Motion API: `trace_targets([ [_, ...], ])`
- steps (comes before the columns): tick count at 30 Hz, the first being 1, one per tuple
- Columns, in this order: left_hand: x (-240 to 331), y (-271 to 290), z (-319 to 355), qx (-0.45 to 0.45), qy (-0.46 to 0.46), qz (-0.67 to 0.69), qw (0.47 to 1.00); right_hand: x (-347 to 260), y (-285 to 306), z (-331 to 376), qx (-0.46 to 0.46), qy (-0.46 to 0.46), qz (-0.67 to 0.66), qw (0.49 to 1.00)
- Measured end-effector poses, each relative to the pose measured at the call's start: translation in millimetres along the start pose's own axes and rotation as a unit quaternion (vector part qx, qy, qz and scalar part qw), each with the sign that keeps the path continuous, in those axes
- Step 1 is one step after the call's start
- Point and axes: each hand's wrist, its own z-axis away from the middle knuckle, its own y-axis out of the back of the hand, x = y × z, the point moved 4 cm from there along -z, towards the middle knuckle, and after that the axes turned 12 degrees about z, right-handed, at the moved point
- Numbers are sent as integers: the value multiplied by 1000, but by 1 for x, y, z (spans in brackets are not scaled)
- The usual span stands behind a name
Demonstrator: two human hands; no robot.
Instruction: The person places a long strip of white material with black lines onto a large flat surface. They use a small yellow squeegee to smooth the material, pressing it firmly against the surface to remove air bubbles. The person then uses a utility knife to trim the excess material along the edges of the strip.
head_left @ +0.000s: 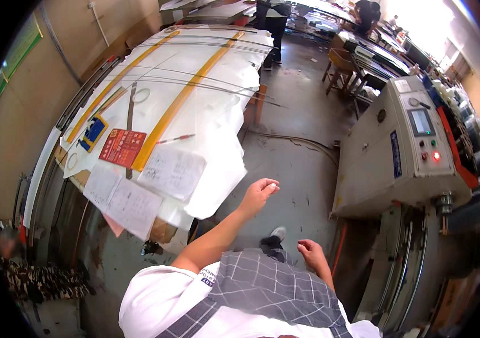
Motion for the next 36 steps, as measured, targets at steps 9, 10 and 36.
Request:
trace_targets([
  [9, 10, 10, -134, 171, -7, 51, 984, -133, 161, -249, -84, 207, -25, 974],
  [10, 14, 11, -144, 189, -22, 61, 980, -156, 172, -279, -89, 239, 1, 967],
  [36, 78, 90, -264, 328, -166, 283, 886, -367, 73, -431, -519, 151, -62, 839],
])
